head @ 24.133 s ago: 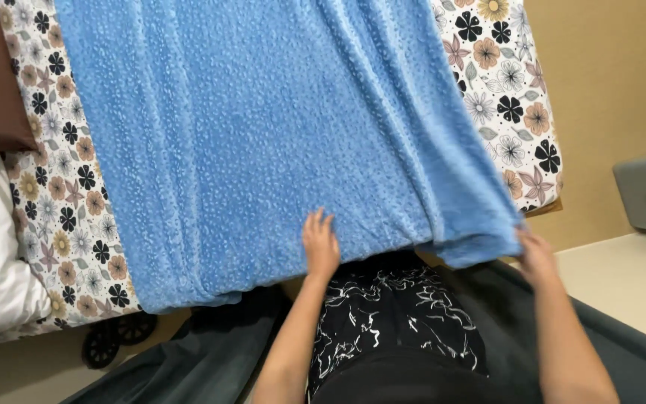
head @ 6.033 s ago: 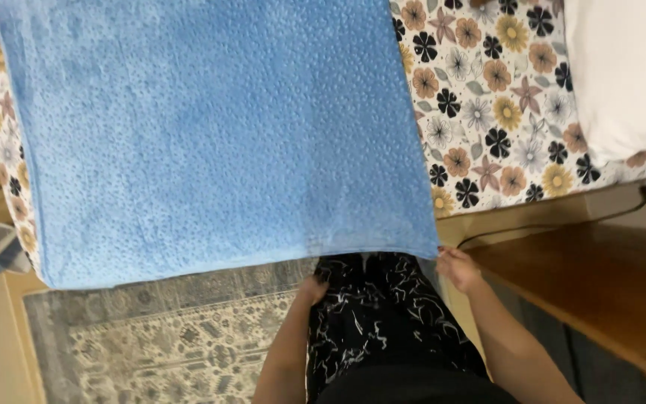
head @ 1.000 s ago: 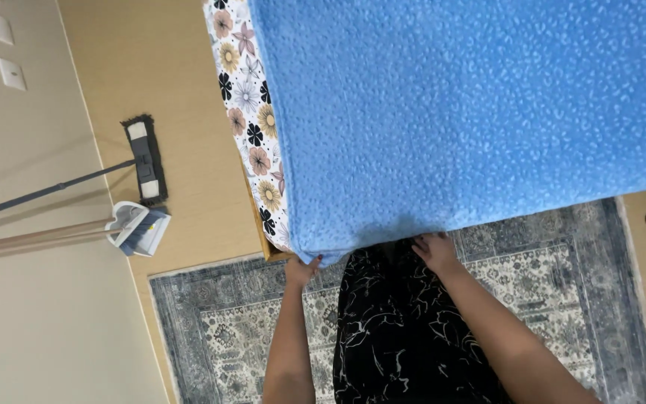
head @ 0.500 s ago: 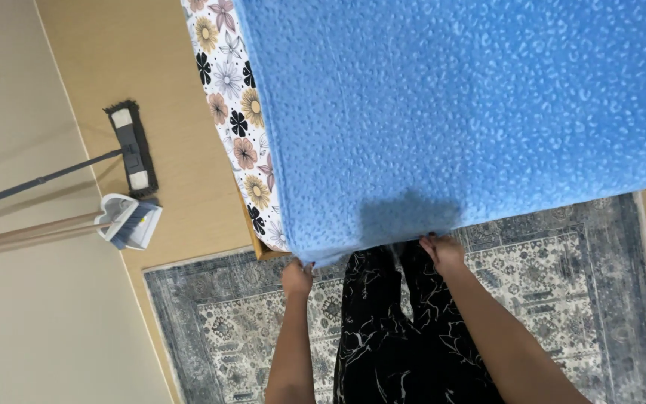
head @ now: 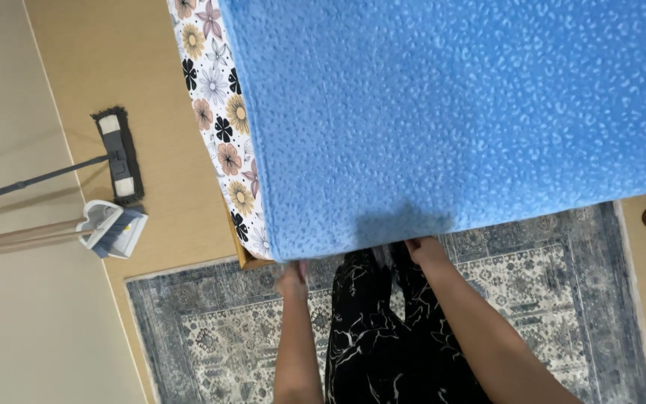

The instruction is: The person spreads a blue blanket over a floral-patterned bedsheet, smoothing it out and tucking the edges under the mattress. They adjust the blanket from multiple sides to ensure it is flat and properly aligned.

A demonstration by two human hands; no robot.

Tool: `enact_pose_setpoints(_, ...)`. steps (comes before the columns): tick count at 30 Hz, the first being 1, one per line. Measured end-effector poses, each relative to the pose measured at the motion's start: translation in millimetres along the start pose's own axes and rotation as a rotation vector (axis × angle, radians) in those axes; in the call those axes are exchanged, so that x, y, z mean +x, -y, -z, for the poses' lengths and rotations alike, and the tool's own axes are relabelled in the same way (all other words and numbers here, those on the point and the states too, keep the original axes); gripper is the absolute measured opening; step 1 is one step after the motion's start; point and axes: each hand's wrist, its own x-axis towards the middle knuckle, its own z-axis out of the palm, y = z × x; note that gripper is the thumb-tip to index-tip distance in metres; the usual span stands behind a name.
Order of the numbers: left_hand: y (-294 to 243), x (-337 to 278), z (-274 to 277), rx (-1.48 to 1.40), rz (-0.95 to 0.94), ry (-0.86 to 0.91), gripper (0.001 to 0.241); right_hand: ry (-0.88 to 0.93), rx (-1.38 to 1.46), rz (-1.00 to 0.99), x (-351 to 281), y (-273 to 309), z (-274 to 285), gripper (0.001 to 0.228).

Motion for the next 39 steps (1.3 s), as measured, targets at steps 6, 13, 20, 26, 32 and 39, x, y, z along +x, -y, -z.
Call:
enact_pose_setpoints(6,30,-14,-6,-0.543,-0.008,0.172,0.044,-0.166,1.826,-0.467,-40,74,23,0.036)
enact_pose_setpoints(13,-40,-172,-64,-0.633,0.043,0.221,0.09,-0.155,2.197,-0.477,-106,182,85,0.077)
enact_pose_setpoints(20,-35,-138,-70,-0.615,0.002,0.308,0.099,-0.064,2.101,-0.404,-122,227,113,0.08)
enact_pose_setpoints(26,-45,-181,-64,-0.541,-0.052,0.257,0.103,-0.054,1.912,-0.672,-106,152,118,0.083)
enact_pose_setpoints(32,-5,-82,-20,-0.328,-0.025,0.3,0.095,-0.023,1.339,-0.585,-107,39,136,0.064)
enact_pose_setpoints(39,-22,-40,18,-0.375,0.004,0.328,0.072,-0.134,1.456,-0.677,-107,27,75,0.042)
